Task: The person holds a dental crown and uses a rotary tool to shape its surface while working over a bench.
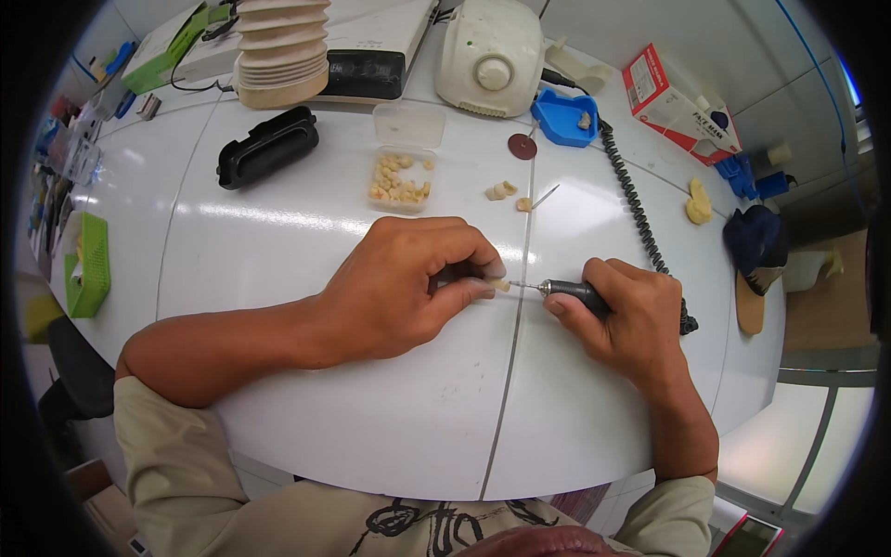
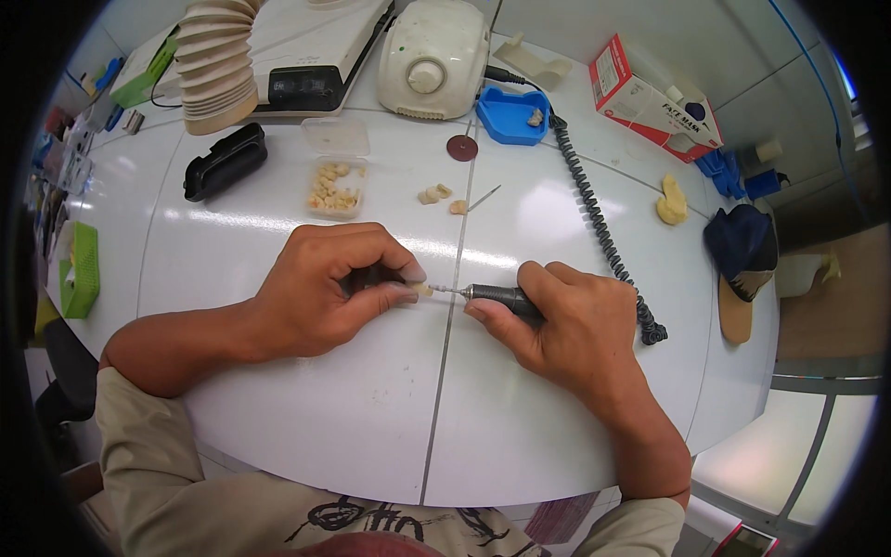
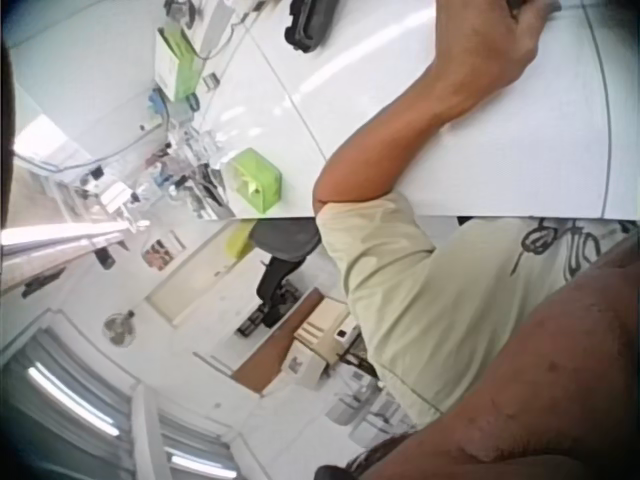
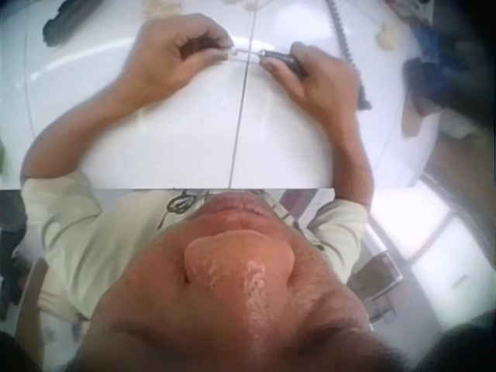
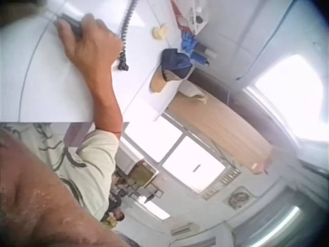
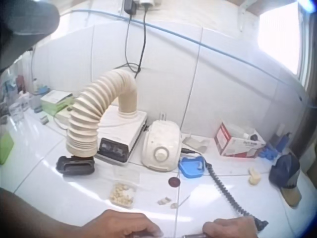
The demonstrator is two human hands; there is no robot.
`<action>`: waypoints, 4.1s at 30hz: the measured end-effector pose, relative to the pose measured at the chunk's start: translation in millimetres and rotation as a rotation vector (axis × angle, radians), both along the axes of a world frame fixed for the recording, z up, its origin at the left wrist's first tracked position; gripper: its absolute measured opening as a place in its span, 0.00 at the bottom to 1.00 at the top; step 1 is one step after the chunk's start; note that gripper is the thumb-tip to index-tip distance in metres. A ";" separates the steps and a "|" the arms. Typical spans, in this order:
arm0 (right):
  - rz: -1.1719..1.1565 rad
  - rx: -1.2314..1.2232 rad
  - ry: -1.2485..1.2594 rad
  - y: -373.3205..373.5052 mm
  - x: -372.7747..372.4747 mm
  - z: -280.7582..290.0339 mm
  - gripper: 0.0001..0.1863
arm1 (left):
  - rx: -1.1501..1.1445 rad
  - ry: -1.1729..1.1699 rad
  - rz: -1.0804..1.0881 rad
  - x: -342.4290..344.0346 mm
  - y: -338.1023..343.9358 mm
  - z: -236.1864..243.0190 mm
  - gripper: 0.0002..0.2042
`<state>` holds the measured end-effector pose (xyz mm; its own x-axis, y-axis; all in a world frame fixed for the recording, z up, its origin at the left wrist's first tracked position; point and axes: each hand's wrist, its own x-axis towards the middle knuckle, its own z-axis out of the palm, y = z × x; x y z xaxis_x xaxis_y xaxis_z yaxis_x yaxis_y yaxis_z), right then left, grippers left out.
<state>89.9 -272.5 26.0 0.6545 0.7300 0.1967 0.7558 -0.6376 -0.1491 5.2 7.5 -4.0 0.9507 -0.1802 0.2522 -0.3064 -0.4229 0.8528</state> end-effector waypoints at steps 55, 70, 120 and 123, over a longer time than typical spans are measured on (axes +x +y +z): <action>0.021 -0.039 -0.039 2.9 -2.3 1.1 0.33 | -0.007 0.015 -0.003 -0.5 -0.1 1.9 0.09; 0.001 -0.028 -0.031 3.3 -3.2 1.7 0.32 | -0.008 0.021 -0.008 -0.4 0.7 2.8 0.08; 0.004 -0.005 -0.019 3.0 -2.3 0.8 0.32 | -0.004 0.026 0.003 0.4 -0.3 4.1 0.09; 0.001 -0.004 -0.018 3.8 -2.3 0.1 0.32 | -0.019 0.033 0.010 0.1 -0.3 2.8 0.08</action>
<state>87.6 -268.7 26.0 0.6502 0.7315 0.2054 0.7590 -0.6373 -0.1333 5.3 7.1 -1.3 0.9605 -0.1659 0.2235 -0.2733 -0.4094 0.8704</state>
